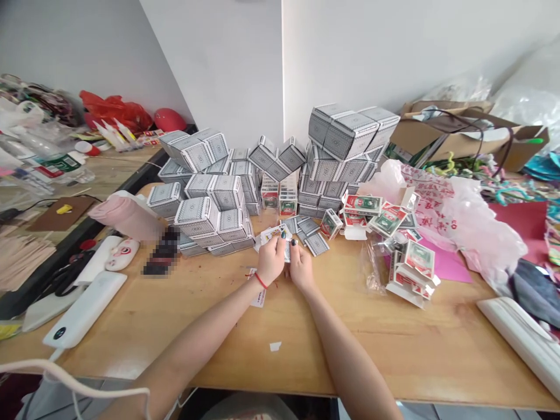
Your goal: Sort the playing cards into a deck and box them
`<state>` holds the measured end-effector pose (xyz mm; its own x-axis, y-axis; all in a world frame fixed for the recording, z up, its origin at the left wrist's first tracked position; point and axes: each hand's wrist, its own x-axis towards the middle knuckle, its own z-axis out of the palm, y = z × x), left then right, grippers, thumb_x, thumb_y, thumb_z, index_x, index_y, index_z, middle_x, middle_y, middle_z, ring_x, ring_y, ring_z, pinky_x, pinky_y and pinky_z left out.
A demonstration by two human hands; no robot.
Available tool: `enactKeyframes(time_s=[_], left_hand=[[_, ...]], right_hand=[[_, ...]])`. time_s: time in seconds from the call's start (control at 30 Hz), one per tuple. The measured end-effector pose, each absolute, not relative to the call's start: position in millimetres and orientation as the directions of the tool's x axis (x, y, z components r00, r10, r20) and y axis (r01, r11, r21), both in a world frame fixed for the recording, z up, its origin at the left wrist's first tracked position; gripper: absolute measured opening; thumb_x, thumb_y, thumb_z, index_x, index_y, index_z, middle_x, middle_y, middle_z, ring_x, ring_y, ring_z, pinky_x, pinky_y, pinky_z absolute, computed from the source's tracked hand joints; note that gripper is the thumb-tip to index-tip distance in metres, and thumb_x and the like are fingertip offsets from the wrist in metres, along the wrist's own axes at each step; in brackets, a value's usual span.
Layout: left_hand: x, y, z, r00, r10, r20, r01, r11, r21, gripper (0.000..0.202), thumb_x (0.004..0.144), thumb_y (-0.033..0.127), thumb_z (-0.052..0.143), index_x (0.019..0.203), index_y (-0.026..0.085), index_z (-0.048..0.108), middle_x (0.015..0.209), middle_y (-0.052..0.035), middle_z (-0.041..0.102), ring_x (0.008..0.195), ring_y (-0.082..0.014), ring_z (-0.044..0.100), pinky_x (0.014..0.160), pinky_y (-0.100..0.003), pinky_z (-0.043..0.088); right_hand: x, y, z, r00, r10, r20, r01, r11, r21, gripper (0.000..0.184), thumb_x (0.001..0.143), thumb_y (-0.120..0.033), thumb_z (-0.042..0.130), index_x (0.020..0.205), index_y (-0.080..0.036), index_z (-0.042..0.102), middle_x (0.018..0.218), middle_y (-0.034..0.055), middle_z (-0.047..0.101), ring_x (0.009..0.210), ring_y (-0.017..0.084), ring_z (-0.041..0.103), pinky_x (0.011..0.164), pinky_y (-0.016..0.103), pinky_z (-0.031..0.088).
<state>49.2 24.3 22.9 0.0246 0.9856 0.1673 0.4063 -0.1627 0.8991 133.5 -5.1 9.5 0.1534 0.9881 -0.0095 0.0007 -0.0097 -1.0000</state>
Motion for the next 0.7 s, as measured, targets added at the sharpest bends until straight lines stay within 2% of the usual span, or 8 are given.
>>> enactKeyframes(time_s=[0.07,0.13,0.23,0.33,0.47,0.57,0.63,0.7], left_hand=[[49.8,22.3,23.8,0.027,0.999,-0.028,0.186,0.023,0.982,0.036,0.085,0.039,0.038,0.056,0.018,0.042,0.048,0.0010,0.046,0.046,-0.0095,0.044,0.044,-0.023,0.033],[50.6,19.1,24.1,0.084,0.972,-0.219,0.008,0.219,0.976,0.037,0.083,0.043,0.038,0.056,0.018,0.042,0.043,0.0035,0.042,0.037,-0.0079,0.039,0.037,-0.022,0.029],[50.7,13.5,25.1,0.144,0.931,-0.336,-0.059,0.347,0.936,0.040,0.081,0.049,0.039,0.056,0.018,0.042,0.038,0.0056,0.038,0.027,-0.0077,0.032,0.030,-0.022,0.023],[45.1,10.5,29.0,0.215,0.947,-0.238,-0.008,0.245,0.969,0.045,0.081,0.054,0.036,0.055,0.019,0.042,0.036,0.0044,0.040,0.028,-0.0094,0.038,0.032,-0.023,0.028],[20.6,9.2,36.3,0.288,0.956,0.063,0.280,-0.147,0.949,0.037,0.086,0.044,0.034,0.067,0.018,0.050,0.051,0.0006,0.054,0.045,-0.0108,0.052,0.048,-0.023,0.041],[-4.8,7.3,37.4,0.321,0.895,0.311,0.573,-0.445,0.688,0.018,0.084,0.030,0.044,0.076,0.018,0.054,0.073,-0.0036,0.060,0.073,-0.0150,0.057,0.069,-0.028,0.045],[-16.6,7.7,34.0,0.370,0.842,0.393,0.656,-0.537,0.531,0.010,0.082,0.023,0.045,0.083,0.018,0.054,0.084,-0.0056,0.060,0.087,-0.0180,0.055,0.079,-0.033,0.045],[-19.7,11.5,27.6,0.405,0.810,0.424,0.688,-0.576,0.442,0.014,0.082,0.019,0.044,0.092,0.018,0.054,0.095,-0.0073,0.058,0.097,-0.0193,0.053,0.085,-0.036,0.044]], right_hand=[[134.1,-8.7,11.0,0.161,0.987,0.006,0.026,0.002,-1.000,0.050,0.080,-0.062,0.033,0.051,-0.022,0.039,0.034,-0.0035,0.041,0.030,0.011,0.037,0.033,0.024,0.027],[134.2,-13.1,11.7,0.192,0.981,0.034,0.080,0.019,-0.997,0.048,0.079,-0.061,0.038,0.052,-0.022,0.041,0.037,-0.0029,0.044,0.032,0.011,0.038,0.034,0.024,0.027],[133.0,-18.6,13.3,0.193,0.980,0.045,0.114,0.023,-0.993,0.049,0.079,-0.060,0.039,0.050,-0.021,0.043,0.037,-0.0020,0.045,0.034,0.011,0.040,0.036,0.024,0.029],[133.7,-18.0,15.7,0.158,0.987,0.012,0.044,0.005,-0.999,0.051,0.081,-0.060,0.034,0.050,-0.021,0.043,0.037,-0.0016,0.045,0.032,0.012,0.040,0.035,0.025,0.029],[146.9,-6.9,12.5,0.298,0.953,-0.048,0.019,-0.057,-0.998,0.047,0.080,-0.061,0.033,0.052,-0.023,0.038,0.031,-0.0046,0.038,0.028,0.012,0.035,0.033,0.025,0.027],[163.9,-0.1,6.6,0.409,0.910,-0.073,0.192,-0.164,-0.968,0.035,0.077,-0.055,0.044,0.064,-0.023,0.045,0.031,-0.0068,0.037,0.030,0.014,0.039,0.036,0.025,0.026],[173.0,0.5,4.4,0.540,0.841,0.021,0.334,-0.191,-0.923,0.027,0.073,-0.046,0.053,0.080,-0.021,0.051,0.035,-0.0073,0.042,0.035,0.015,0.043,0.041,0.025,0.028],[177.7,-1.2,4.5,0.605,0.790,0.101,0.398,-0.190,-0.897,0.031,0.072,-0.039,0.054,0.095,-0.019,0.051,0.038,-0.0082,0.043,0.037,0.015,0.043,0.044,0.025,0.029]])
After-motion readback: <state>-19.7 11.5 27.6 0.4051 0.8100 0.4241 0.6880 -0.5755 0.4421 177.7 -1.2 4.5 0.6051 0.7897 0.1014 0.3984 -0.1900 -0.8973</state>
